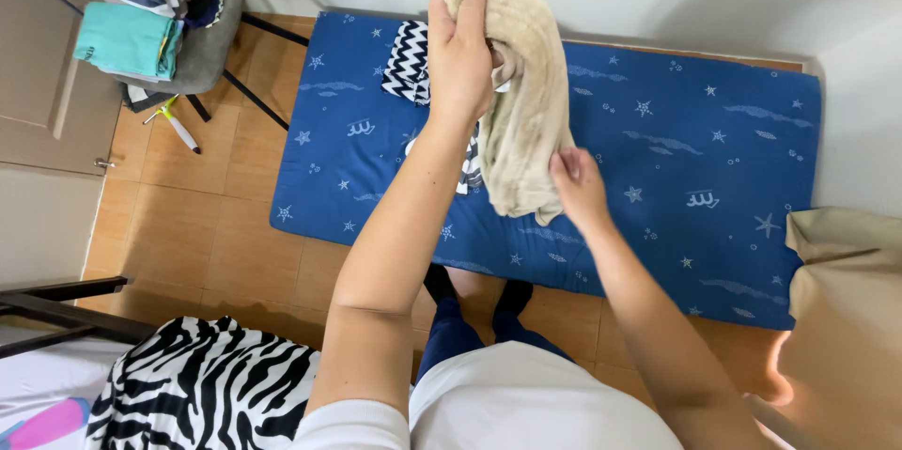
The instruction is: The person folds a light blue shirt, a striped shirt, and a beige towel on a bed and a blue mat. The folded items are stacked on a nearby chair.
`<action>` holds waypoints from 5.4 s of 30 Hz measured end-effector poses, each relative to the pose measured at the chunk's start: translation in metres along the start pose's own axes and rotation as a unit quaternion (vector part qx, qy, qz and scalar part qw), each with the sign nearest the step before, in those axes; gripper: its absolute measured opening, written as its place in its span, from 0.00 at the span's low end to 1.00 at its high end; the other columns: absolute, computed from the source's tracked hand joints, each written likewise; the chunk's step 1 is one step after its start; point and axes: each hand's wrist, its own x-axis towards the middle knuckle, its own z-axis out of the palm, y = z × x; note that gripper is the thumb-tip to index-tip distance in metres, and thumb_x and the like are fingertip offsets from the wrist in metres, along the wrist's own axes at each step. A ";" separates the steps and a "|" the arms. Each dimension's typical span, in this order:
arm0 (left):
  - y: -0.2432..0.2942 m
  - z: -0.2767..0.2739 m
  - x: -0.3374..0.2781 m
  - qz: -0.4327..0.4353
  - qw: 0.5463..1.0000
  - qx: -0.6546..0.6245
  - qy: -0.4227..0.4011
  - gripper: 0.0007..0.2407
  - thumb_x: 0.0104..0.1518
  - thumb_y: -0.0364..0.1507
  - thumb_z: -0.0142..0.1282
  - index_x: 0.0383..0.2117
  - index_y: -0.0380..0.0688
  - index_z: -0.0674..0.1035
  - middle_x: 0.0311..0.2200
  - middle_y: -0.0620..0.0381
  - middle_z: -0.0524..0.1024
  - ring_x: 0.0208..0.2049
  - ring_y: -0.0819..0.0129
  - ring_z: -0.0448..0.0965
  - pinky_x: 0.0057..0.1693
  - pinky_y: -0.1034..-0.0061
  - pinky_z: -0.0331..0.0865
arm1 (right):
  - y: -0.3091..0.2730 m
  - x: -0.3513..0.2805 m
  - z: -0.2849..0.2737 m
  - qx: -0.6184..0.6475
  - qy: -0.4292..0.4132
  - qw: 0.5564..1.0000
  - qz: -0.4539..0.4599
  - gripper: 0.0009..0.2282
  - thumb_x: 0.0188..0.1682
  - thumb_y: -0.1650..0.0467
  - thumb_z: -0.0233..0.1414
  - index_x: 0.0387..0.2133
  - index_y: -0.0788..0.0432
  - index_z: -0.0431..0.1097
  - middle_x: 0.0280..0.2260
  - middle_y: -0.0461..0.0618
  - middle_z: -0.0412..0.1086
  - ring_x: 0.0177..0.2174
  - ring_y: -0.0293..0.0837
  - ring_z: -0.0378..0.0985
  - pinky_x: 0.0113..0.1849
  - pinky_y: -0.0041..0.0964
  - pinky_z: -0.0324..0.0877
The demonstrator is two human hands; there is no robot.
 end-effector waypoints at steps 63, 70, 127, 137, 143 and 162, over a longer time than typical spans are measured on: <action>-0.080 -0.009 -0.071 0.180 0.785 0.412 -0.426 0.26 0.49 0.17 0.61 0.57 0.54 0.75 0.58 0.56 0.75 0.61 0.56 0.74 0.70 0.50 0.60 | -0.161 -0.043 -0.025 0.330 0.126 0.934 0.049 0.14 0.57 0.64 0.51 0.53 0.55 0.66 0.46 0.45 0.73 0.46 0.40 0.77 0.47 0.40 0.74; -0.053 0.043 -0.078 0.167 0.839 0.363 -0.369 0.22 0.46 0.15 0.58 0.49 0.49 0.78 0.44 0.53 0.79 0.48 0.52 0.80 0.53 0.67 0.75 | -0.052 -0.062 -0.066 0.079 0.180 0.979 -0.060 0.16 0.58 0.67 0.59 0.52 0.66 0.66 0.45 0.52 0.71 0.46 0.41 0.74 0.51 0.39 0.72; -0.126 0.059 -0.135 0.118 0.897 0.425 -0.035 0.15 0.54 0.14 0.55 0.49 0.38 0.79 0.41 0.49 0.83 0.45 0.64 0.84 0.53 0.74 0.74 | 0.088 -0.004 -0.487 -0.425 0.158 0.884 -0.115 0.12 0.56 0.78 0.48 0.52 0.63 0.71 0.45 0.69 0.73 0.45 0.68 0.74 0.47 0.53 0.69; -0.237 0.031 -0.193 -0.087 0.865 0.486 0.088 0.11 0.56 0.27 0.62 0.45 0.42 0.81 0.36 0.48 0.84 0.40 0.62 0.86 0.47 0.72 0.75 | 0.156 0.066 -0.558 -0.509 0.020 0.857 -0.080 0.13 0.52 0.76 0.50 0.50 0.63 0.72 0.43 0.69 0.73 0.44 0.69 0.74 0.47 0.56 0.69; -0.339 -0.077 -0.186 -0.179 0.836 0.493 0.158 0.13 0.54 0.32 0.63 0.44 0.43 0.82 0.38 0.47 0.84 0.43 0.60 0.85 0.49 0.70 0.74 | 0.217 0.117 -0.512 -0.552 -0.049 0.831 -0.039 0.14 0.51 0.73 0.51 0.50 0.59 0.73 0.41 0.69 0.74 0.43 0.68 0.74 0.46 0.57 0.69; -0.619 -0.320 -0.048 -0.104 0.815 0.535 0.196 0.17 0.58 0.40 0.62 0.44 0.39 0.81 0.38 0.39 0.82 0.44 0.44 0.82 0.50 0.61 0.73 | 0.404 0.345 -0.361 -0.591 0.049 0.790 -0.159 0.11 0.54 0.75 0.50 0.48 0.59 0.75 0.45 0.69 0.71 0.47 0.70 0.69 0.47 0.61 0.66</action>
